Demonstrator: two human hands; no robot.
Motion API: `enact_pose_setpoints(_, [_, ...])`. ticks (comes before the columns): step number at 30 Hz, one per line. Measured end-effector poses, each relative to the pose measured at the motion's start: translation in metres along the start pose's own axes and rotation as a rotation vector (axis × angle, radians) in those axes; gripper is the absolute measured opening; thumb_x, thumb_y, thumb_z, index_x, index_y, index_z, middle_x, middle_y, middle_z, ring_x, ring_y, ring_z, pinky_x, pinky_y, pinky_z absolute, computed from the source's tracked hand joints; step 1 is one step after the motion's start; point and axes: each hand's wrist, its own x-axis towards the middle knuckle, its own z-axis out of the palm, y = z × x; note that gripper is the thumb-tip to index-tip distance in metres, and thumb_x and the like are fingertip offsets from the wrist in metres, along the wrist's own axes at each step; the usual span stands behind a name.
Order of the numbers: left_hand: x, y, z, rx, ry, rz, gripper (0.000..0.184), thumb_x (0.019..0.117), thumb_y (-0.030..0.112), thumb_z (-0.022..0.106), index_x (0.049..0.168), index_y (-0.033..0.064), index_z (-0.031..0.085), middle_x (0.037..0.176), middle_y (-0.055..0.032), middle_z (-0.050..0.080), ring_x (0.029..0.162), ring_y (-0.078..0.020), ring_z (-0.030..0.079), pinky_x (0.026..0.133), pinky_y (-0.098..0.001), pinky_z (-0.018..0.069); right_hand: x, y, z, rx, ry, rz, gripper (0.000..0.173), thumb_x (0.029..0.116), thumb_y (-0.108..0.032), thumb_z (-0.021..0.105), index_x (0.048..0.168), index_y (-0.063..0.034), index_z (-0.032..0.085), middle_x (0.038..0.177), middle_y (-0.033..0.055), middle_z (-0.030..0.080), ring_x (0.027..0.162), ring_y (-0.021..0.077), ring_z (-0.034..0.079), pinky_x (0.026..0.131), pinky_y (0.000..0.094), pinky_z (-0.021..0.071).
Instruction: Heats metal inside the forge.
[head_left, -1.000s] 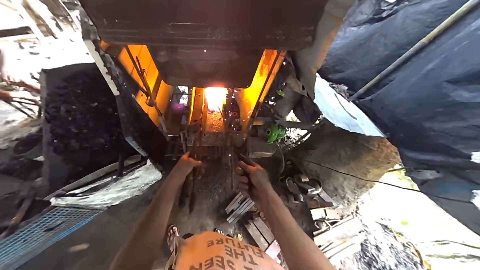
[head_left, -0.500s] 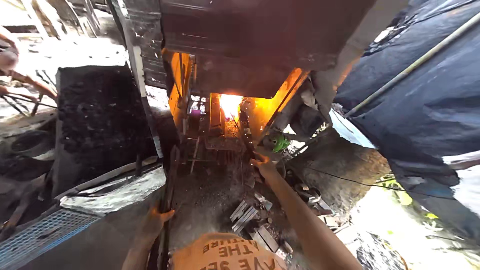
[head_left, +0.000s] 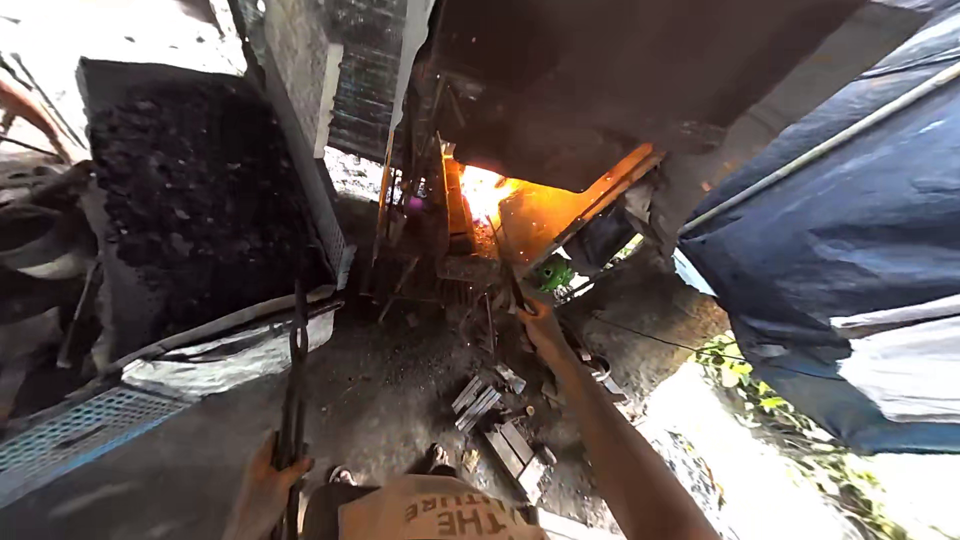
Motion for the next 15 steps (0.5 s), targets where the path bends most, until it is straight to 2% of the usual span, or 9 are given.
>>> enact_pose_setpoints(4, [0.003, -0.004, -0.013, -0.003, 0.014, 0.001, 0.059, 0.089, 0.0, 0.07, 0.144, 0.004, 0.048, 0.11, -0.0169, 0.069, 0.087, -0.0273, 0.072, 0.071, -0.0442, 0.0627, 0.019, 0.001, 0.009, 0.08, 0.013, 0.021, 0.049, 0.1085, -0.02, 0.051, 0.156, -0.0138, 0.042, 0.078, 0.0092, 0.057, 0.049, 0.0158, 0.05, 0.043, 0.0325, 0.0467])
enact_pose_setpoints(6, [-0.001, 0.0, -0.015, -0.008, 0.018, 0.005, 0.057, 0.0908, 0.0, 0.07, 0.143, 0.0035, 0.048, 0.111, -0.0164, 0.068, 0.088, -0.026, 0.072, 0.073, -0.0428, 0.0627, 0.004, 0.007, 0.015, 0.182, 0.002, 0.053, 0.047, 0.1086, -0.019, 0.052, 0.155, -0.0144, 0.042, 0.074, 0.0073, 0.055, 0.047, 0.0147, 0.049, 0.041, 0.0312, 0.0455])
enact_pose_setpoints(10, [-0.002, -0.004, -0.015, -0.067, 0.029, 0.043, 0.056, 0.0893, 0.0, 0.07, 0.141, 0.0025, 0.049, 0.113, -0.0165, 0.069, 0.09, -0.0262, 0.073, 0.073, -0.0429, 0.0636, -0.031, 0.004, 0.003, 0.229, 0.045, 0.083, 0.046, 0.1085, -0.02, 0.053, 0.153, -0.0158, 0.044, 0.075, 0.007, 0.057, 0.046, 0.014, 0.048, 0.04, 0.03, 0.0439])
enact_pose_setpoints(15, [0.008, -0.004, -0.013, -0.084, 0.03, 0.021, 0.057, 0.0887, -0.004, 0.068, 0.142, 0.0028, 0.048, 0.11, -0.016, 0.07, 0.086, -0.0245, 0.073, 0.07, -0.0402, 0.0633, -0.024, 0.003, 0.003, 0.249, 0.007, 0.102, 0.043, 0.1085, -0.02, 0.052, 0.151, -0.0158, 0.046, 0.077, 0.007, 0.057, 0.048, 0.0138, 0.048, 0.042, 0.0294, 0.0432])
